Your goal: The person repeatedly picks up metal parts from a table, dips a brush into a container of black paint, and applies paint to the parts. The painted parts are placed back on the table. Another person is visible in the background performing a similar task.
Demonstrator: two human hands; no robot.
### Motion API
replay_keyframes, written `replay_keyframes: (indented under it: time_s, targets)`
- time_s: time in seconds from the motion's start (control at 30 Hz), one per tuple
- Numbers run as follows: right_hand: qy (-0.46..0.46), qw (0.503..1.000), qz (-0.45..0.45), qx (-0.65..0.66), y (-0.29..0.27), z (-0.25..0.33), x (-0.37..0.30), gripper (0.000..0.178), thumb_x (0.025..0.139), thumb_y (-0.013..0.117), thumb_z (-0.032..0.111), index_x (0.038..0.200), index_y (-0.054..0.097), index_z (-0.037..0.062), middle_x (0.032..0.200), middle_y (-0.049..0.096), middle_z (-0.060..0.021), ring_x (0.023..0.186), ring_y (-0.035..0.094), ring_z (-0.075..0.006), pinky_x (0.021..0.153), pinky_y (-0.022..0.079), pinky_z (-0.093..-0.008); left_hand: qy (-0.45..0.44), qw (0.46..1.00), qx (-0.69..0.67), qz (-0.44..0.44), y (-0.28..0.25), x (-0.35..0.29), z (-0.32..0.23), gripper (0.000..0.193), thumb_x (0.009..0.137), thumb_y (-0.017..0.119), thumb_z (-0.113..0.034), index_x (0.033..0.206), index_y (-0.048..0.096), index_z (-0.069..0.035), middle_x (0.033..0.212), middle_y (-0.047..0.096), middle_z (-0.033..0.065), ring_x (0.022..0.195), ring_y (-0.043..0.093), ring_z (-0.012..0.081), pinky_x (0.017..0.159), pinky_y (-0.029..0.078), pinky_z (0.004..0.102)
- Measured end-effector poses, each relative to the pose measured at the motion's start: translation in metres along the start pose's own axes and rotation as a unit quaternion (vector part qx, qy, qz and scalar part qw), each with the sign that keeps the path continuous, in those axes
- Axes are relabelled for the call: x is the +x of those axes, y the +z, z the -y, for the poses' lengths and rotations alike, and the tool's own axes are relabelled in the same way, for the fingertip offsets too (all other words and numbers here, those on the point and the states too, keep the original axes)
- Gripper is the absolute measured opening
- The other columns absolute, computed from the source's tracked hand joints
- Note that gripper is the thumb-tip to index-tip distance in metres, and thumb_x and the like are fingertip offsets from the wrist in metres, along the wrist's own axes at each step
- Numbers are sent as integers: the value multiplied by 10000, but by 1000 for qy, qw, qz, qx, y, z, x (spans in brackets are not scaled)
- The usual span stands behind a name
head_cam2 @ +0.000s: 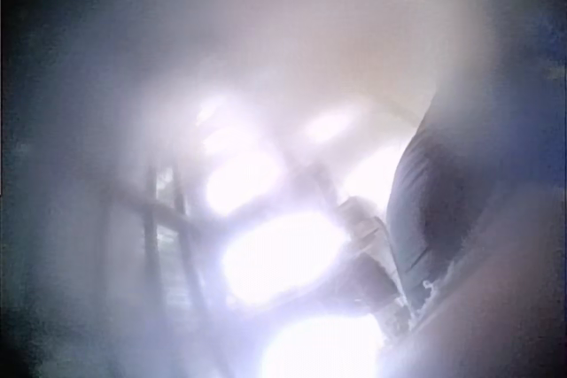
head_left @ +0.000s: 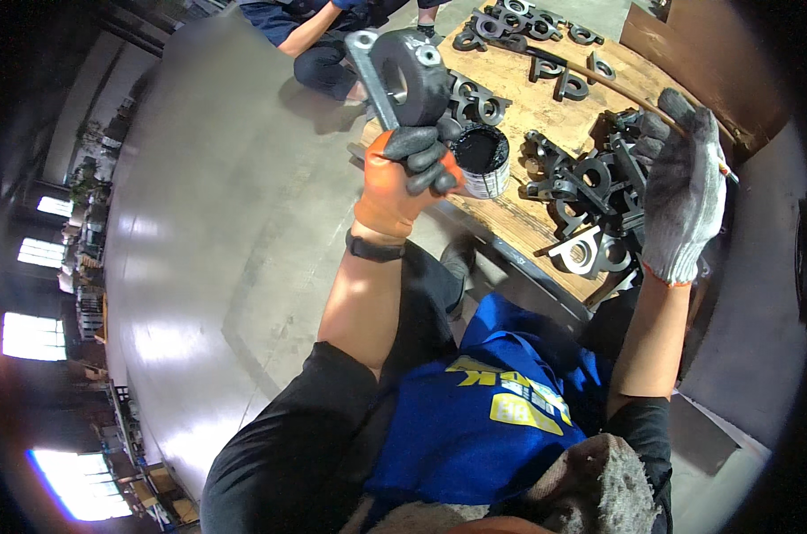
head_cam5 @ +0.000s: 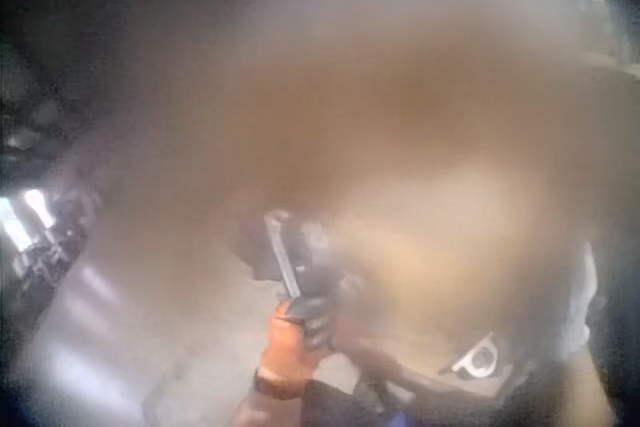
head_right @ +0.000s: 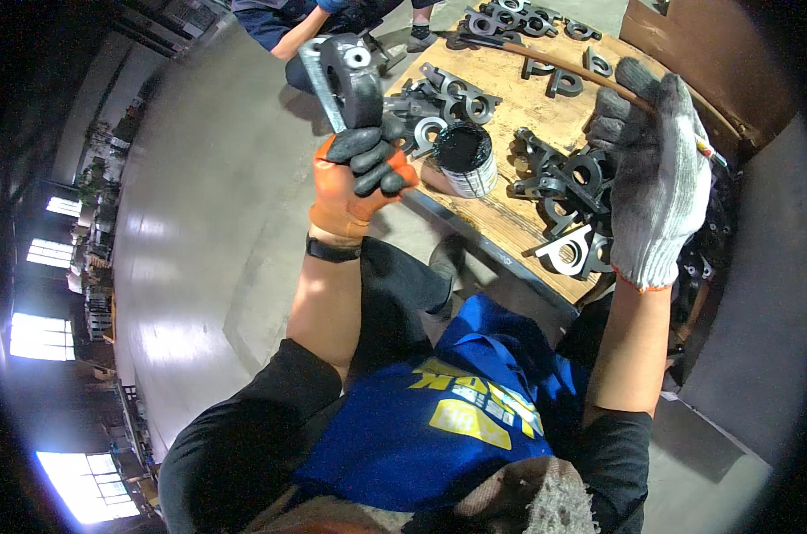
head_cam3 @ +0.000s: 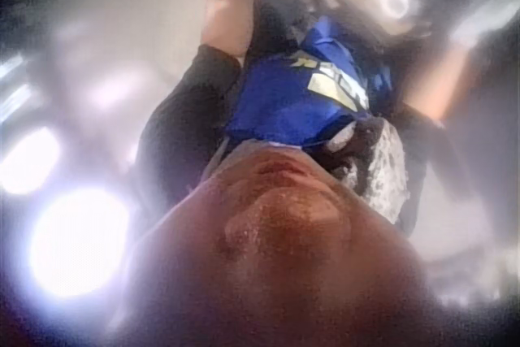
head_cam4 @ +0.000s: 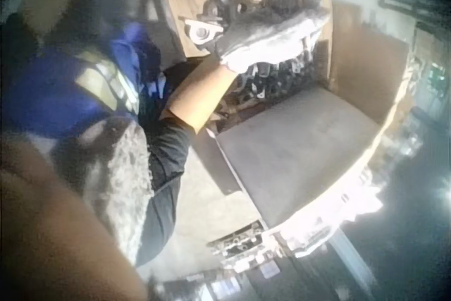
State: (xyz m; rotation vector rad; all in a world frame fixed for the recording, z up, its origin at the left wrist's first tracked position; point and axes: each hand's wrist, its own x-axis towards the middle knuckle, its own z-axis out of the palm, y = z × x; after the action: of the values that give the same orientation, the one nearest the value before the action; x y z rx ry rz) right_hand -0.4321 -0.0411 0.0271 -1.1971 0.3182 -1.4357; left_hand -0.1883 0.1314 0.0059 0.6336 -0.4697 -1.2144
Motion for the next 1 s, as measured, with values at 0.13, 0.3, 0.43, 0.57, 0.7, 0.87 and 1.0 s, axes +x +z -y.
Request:
replay_keyframes:
  time_s: [0.13,0.3,0.43,0.57,0.7,0.87,1.0]
  targets:
    - [34,990,58,124,1,-4,-3,289,999,518,181,1200,587,-15,1132,651,-144,935,646,-192,790,547,-289,-169,953,-211,134,9,-3,1,142,895,538,-125,766,513,-70,500,389,-66,398,380,55,430,336,241]
    - [46,987,-7,156,-6,-16,1,317,1000,499,179,1247,574,-7,1181,628,-147,1040,625,-208,883,533,-320,-224,870,-329,292,12,0,14,133,875,577,-129,777,488,-113,538,502,-43,421,459,68,422,354,203]
    - [-150,972,63,-171,-17,-21,5,326,1003,501,199,1242,570,-12,1207,619,-175,999,639,-221,828,543,-329,-220,848,-382,293,15,-2,19,163,824,625,-107,713,508,-134,515,538,-29,435,491,73,409,330,195]
    - [77,992,54,86,-2,-6,-4,330,1003,514,234,1222,581,-4,1140,653,-178,887,660,-214,717,545,-322,-234,828,-413,298,11,-1,18,203,813,615,-78,644,523,-144,514,567,-18,430,501,77,400,352,194]
    - [114,987,72,93,6,-4,-4,341,1005,516,269,1185,606,-6,1067,684,-167,822,674,-204,672,548,-299,-219,835,-424,275,7,-2,17,183,872,544,-73,695,535,-121,514,565,-23,380,465,63,389,363,186]
    - [-228,884,49,-404,-30,-23,8,360,1008,518,237,1265,557,-12,1128,666,-144,847,662,-164,751,530,-247,-215,898,-345,169,11,1,-1,207,941,434,-115,735,456,-116,504,477,-66,368,419,36,445,338,191]
    - [-223,884,36,-409,-49,-10,19,340,1002,529,209,1283,566,21,1136,672,-134,876,668,-153,766,525,-232,-157,971,-175,-37,-14,0,-24,161,898,463,-187,883,565,-62,565,418,-106,391,317,22,495,313,230]
